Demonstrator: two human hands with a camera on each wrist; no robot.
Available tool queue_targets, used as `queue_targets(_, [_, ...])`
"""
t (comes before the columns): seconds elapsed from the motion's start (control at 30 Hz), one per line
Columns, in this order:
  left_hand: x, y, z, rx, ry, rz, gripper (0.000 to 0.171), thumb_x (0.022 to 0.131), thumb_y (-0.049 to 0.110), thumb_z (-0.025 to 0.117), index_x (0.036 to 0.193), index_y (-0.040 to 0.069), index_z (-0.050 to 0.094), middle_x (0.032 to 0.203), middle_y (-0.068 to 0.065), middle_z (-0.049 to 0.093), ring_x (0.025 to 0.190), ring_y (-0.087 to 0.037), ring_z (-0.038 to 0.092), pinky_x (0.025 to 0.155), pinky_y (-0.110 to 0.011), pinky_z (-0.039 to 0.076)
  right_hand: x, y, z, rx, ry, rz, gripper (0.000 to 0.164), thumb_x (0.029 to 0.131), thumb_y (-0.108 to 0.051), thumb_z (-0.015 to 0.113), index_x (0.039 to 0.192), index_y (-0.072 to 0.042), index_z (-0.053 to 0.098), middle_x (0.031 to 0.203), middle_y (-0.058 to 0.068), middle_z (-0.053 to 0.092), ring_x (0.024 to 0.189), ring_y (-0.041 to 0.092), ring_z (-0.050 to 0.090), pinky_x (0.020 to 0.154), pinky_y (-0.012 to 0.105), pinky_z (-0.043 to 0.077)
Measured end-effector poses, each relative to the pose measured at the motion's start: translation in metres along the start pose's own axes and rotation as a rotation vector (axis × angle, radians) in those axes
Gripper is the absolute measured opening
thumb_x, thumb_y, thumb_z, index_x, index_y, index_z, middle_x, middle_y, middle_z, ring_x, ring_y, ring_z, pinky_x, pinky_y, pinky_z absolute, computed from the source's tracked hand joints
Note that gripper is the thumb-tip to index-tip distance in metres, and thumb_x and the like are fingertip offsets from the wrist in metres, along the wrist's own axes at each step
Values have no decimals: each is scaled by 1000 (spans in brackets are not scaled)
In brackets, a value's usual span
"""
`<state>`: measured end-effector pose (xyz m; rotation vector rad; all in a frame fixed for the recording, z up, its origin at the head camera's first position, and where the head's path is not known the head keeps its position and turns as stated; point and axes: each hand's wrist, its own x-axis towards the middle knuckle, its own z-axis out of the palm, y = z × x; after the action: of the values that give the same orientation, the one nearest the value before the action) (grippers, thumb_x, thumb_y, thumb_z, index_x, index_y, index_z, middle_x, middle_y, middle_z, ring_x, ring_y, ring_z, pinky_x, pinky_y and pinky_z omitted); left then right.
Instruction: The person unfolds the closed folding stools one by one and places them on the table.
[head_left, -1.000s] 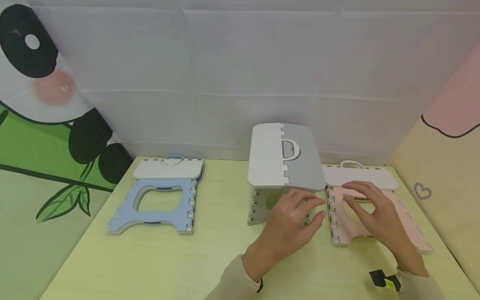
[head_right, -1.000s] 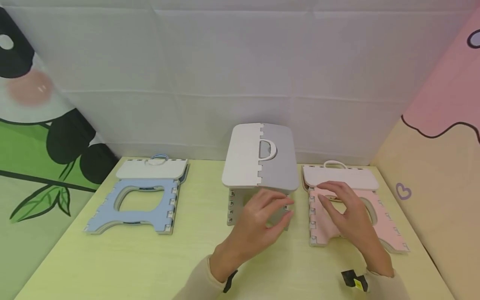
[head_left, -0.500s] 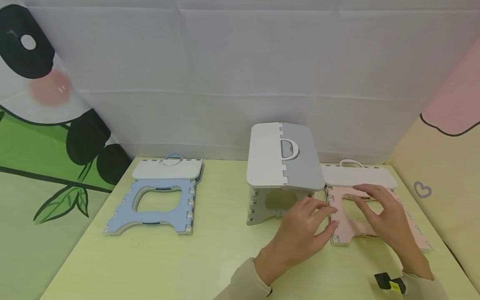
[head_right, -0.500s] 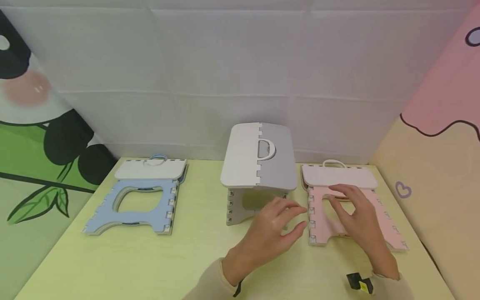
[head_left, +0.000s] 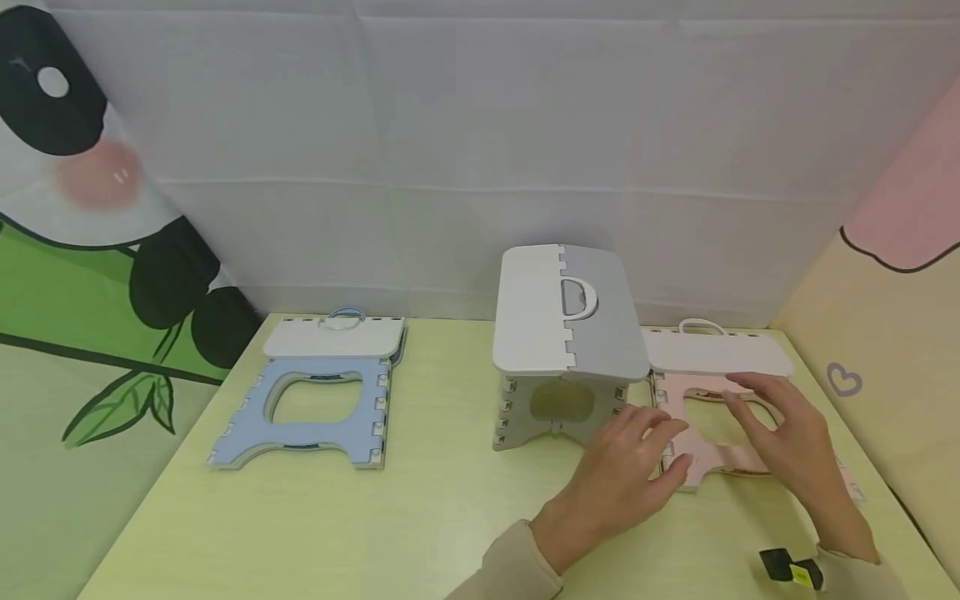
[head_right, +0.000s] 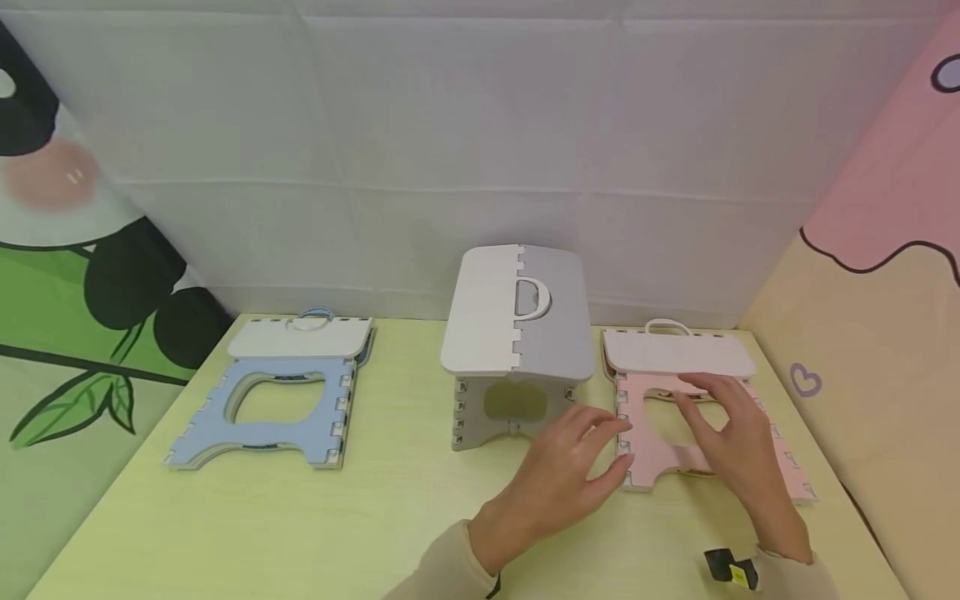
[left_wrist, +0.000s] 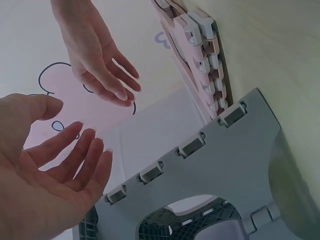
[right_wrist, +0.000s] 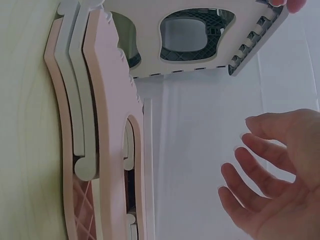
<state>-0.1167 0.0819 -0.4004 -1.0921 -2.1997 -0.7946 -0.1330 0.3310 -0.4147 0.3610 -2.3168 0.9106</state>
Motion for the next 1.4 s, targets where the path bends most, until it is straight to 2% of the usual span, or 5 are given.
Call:
queue_targets(0.3, [-1,2,17,136,-66,-42,25,95,36,74,110,17,74,110,3,66,101,-11,60,90,-18,49,-6,10,-5,-56,38,134,27,90,-3,77,117,-5,74,116,-15,61,110,-21,44,89,4,30])
queue_targets(0.77, [-7,2,33,171,-185,-129,27,97,41,71,113,19,73,113,4,65,105,-11,60,89,-18,49,-17,27,-5,-132,62,219,24,91,-8,76,113,2,73,112,20,68,105,-23,37,86,6,28])
queue_targets(0.97, [-8,1,40,152,-202,-152,29,97,41,70,116,19,71,115,4,64,106,-11,59,86,-18,49,-20,30,-11,-178,18,286,27,98,-15,70,119,2,71,120,25,66,108,20,54,84,13,29])
queue_targets(1.07, [-6,1,45,142,-214,-170,30,98,41,70,118,19,70,114,4,63,105,-11,59,84,-17,48,-18,31,-13,-187,-3,308,28,99,-14,68,119,5,69,120,29,65,108,41,55,85,26,35])
queue_targets(1.4, [-2,3,54,150,-281,-190,34,99,43,67,123,20,68,115,6,61,107,-10,58,86,-17,47,-22,38,-19,-191,-83,418,37,102,-16,61,127,11,61,123,39,56,111,55,53,87,66,39])
